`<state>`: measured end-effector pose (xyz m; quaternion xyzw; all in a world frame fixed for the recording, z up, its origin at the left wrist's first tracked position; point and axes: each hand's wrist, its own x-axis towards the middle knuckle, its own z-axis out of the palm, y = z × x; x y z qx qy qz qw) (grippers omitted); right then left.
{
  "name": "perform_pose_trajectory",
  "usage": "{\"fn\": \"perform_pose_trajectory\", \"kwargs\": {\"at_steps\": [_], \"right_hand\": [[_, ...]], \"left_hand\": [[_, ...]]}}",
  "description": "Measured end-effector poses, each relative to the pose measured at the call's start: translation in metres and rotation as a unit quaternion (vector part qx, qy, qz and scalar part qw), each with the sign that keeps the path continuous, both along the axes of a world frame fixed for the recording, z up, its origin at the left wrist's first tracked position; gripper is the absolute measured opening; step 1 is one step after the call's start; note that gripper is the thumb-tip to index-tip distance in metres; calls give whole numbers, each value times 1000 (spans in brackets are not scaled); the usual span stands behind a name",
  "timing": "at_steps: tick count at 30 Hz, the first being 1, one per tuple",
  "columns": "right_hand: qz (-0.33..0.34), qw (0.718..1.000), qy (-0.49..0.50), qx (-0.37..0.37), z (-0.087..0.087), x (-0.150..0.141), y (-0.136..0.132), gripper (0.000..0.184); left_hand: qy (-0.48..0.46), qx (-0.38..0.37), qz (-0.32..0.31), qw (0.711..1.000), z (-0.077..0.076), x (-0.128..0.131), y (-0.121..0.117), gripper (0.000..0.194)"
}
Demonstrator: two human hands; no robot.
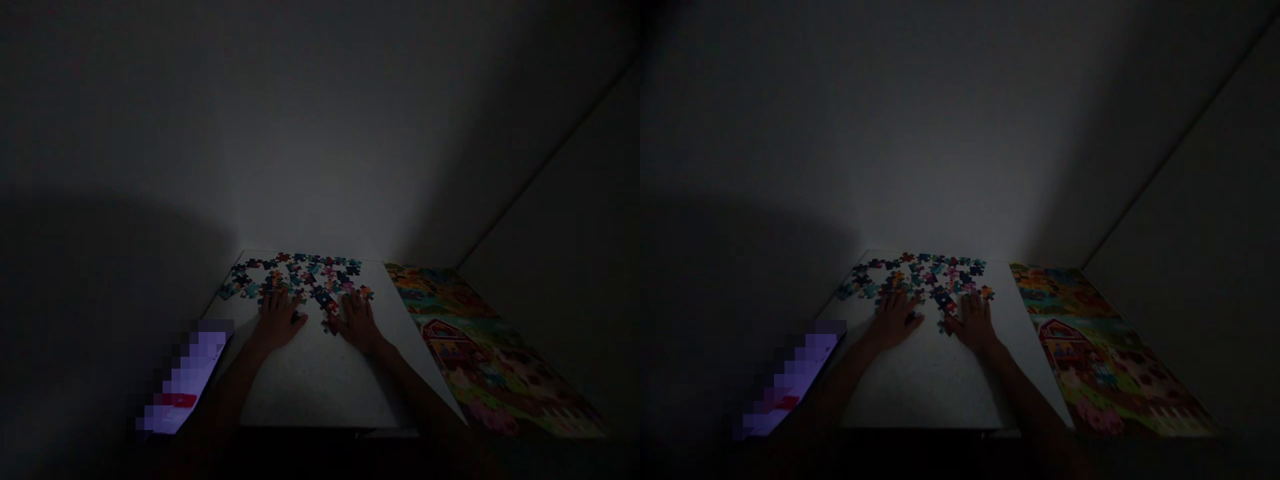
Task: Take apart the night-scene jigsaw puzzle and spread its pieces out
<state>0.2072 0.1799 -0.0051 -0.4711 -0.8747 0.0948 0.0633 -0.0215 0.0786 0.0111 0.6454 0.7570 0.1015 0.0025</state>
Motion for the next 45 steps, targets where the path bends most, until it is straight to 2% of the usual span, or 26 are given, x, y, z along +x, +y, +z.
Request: {"fn": "perform_pose_trajectory", "kwargs": {"at_steps": [4, 7, 12, 13, 15, 16, 18, 21, 24, 25, 29, 33, 38, 41, 45], "right_hand": [[-1, 1000, 16, 16, 5, -19, 21, 78], [-15, 999, 29, 31, 6, -29, 35, 69], [-44, 998, 29, 38, 0, -56, 47, 71], [-37, 998, 35, 37, -1, -64, 47, 72], [-10, 998, 63, 29, -3, -78, 50, 71], [5, 996, 83, 17, -3, -83, 53, 68], [31, 990, 137, -8, -3, -86, 63, 60], [33, 974, 222, 9, -1, -65, 85, 54], [-21, 976, 204, 76, -3, -23, 104, 51], [-35, 980, 182, 76, -6, -9, 108, 51], [10, 991, 125, 51, -18, 28, 103, 50], [-3, 988, 139, 71, -17, 32, 77, 46], [55, 984, 171, 11, -6, 24, 56, 41], [78, 978, 196, -6, -5, 16, 51, 46], [87, 971, 221, 12, -5, 7, 50, 52]], "left_hand": [[-19, 12, -41, 999, 4, -14, 12, 53], [-18, 43, -42, 998, 7, -20, 19, 45], [13, 98, 91, 991, 6, -11, 24, 39], [16, 109, 99, 989, 5, -5, 23, 39], [11, 127, 59, 990, 3, 12, 21, 41], [1, 131, 19, 991, 1, 22, 20, 43], [-31, 129, -42, 990, -2, 43, 16, 55], [-63, 106, -120, 985, -7, 63, 10, 69], [-69, 76, -189, 977, -10, 65, 6, 62], [-69, 71, -192, 977, -11, 63, 5, 59], [-50, 76, -140, 986, -12, 51, 0, 52], [-6, 90, -82, 993, -14, 42, -5, 45], [36, 71, -9, 997, -18, 38, -2, 48], [54, 57, -5, 997, -16, 39, 6, 50], [51, 55, -6, 997, -11, 45, 26, 53]]}}
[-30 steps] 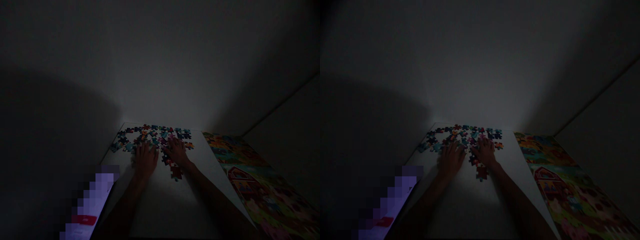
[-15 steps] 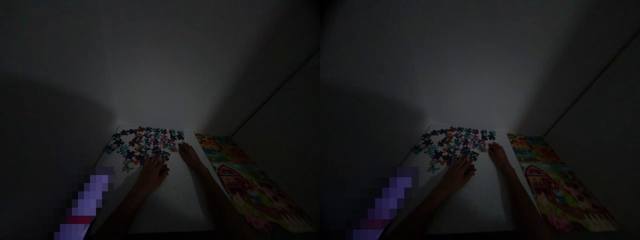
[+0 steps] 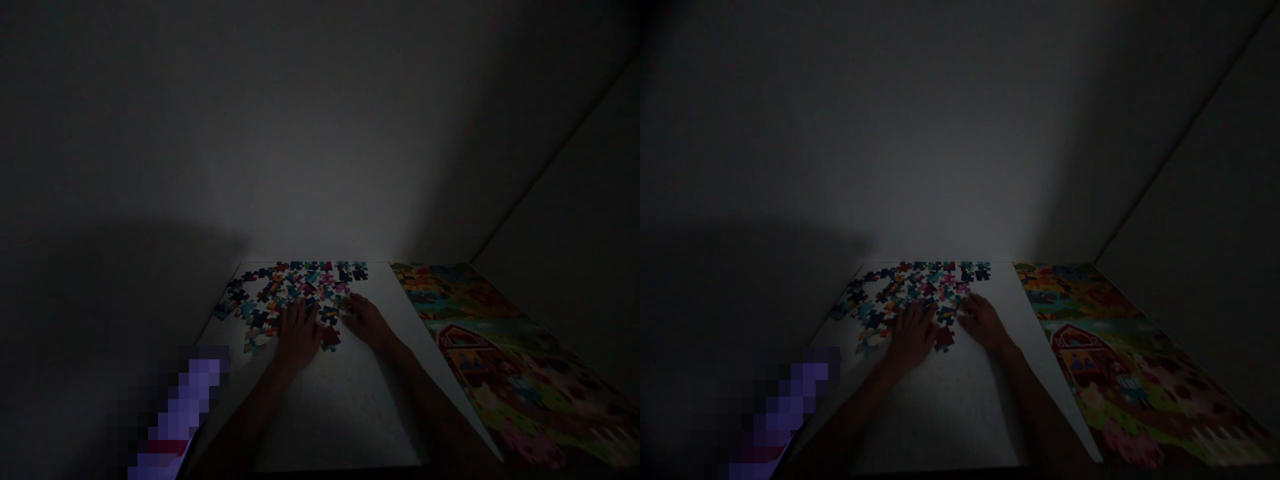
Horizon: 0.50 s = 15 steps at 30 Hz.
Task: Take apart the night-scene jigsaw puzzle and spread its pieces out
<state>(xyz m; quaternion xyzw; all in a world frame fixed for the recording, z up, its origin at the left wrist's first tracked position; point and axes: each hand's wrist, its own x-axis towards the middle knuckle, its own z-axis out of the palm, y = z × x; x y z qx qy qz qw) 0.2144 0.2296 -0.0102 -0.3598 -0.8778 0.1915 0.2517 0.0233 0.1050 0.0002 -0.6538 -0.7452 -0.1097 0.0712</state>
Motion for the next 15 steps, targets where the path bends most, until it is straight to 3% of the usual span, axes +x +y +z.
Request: {"fn": "perform_pose_trajectory", "kwargs": {"at_steps": [5, 9, 15], "right_hand": [[-41, 999, -6, 28, -3, 0, 3, 49], [-132, 990, -1, 39, -11, 7, 6, 47], [-248, 968, -2, 44, -10, 23, 7, 45]], "left_hand": [[-37, 1, 23, 999, 4, 11, 26, 57], [-69, 27, 13, 997, 5, 16, 23, 50], [-104, 58, -120, 986, -1, 28, 2, 61]]}}
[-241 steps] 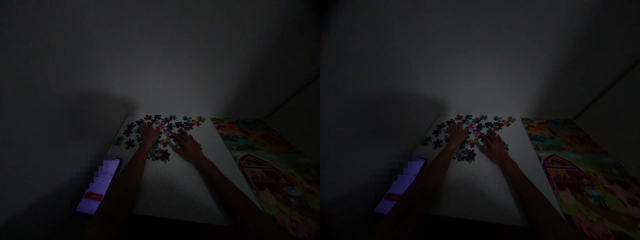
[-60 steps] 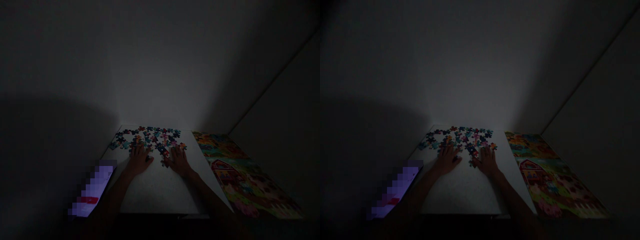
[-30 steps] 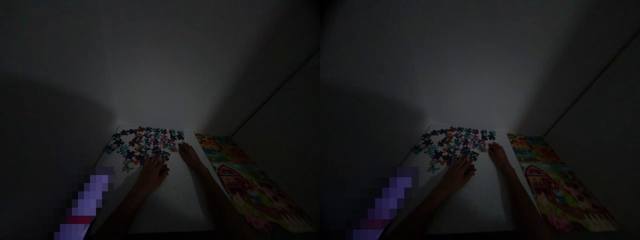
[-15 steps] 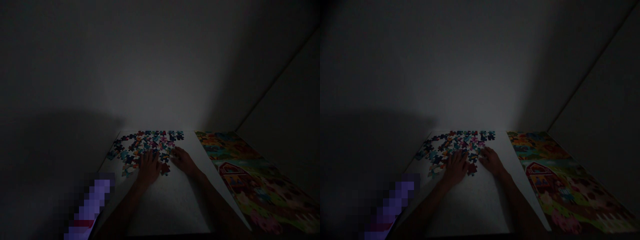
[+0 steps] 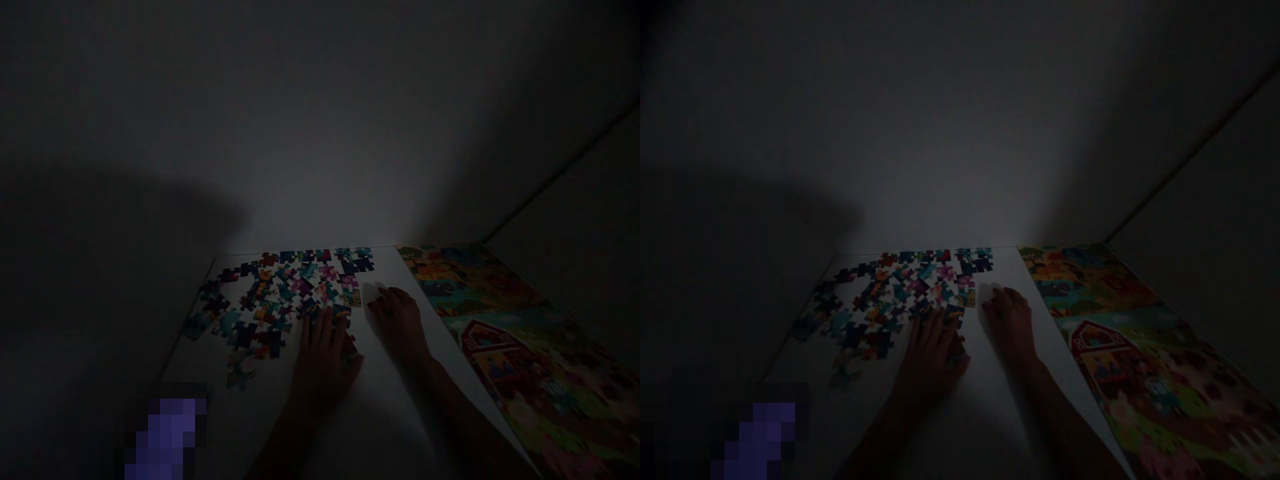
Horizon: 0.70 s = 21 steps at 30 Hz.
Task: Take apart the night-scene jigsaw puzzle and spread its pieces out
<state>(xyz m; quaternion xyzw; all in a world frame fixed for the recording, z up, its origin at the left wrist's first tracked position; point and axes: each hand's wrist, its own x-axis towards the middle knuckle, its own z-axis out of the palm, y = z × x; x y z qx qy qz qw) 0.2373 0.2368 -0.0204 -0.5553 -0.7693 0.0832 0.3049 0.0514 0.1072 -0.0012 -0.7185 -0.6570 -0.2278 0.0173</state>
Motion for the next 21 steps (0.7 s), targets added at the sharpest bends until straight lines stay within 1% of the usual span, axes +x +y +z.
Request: {"fn": "perform_pose_trajectory", "kwargs": {"at_steps": [2, 4, 6, 10, 14, 15, 17, 19, 21], "right_hand": [[-29, 999, -17, -9, 5, 4, -1, 43], [-30, 999, -26, -18, 10, 6, -3, 42], [5, 1000, -19, -24, 13, 5, -4, 41], [102, 995, 5, -22, 13, 2, -6, 41], [166, 986, 11, -21, 8, 1, -7, 44], [174, 984, 15, -22, 8, 1, -6, 45], [157, 987, 24, -21, 8, 3, -3, 43], [94, 995, 33, -10, 10, 6, 2, 42], [30, 999, 43, -2, 12, 10, 7, 46]], "left_hand": [[-3, -4, 11, 1000, -3, 3, -1, 62], [-4, -8, 44, 999, -4, 5, 0, 61], [-2, -8, 68, 998, -4, 5, 1, 63], [3, -11, 111, 994, -2, 5, 3, 64], [7, -32, 124, 992, 0, 5, 4, 61], [9, -31, 128, 991, 0, 5, 5, 61], [15, -22, 144, 989, 1, 4, 8, 60], [20, -16, 167, 986, 1, 2, 11, 59], [29, -23, 176, 984, 1, -3, 13, 59]]}}
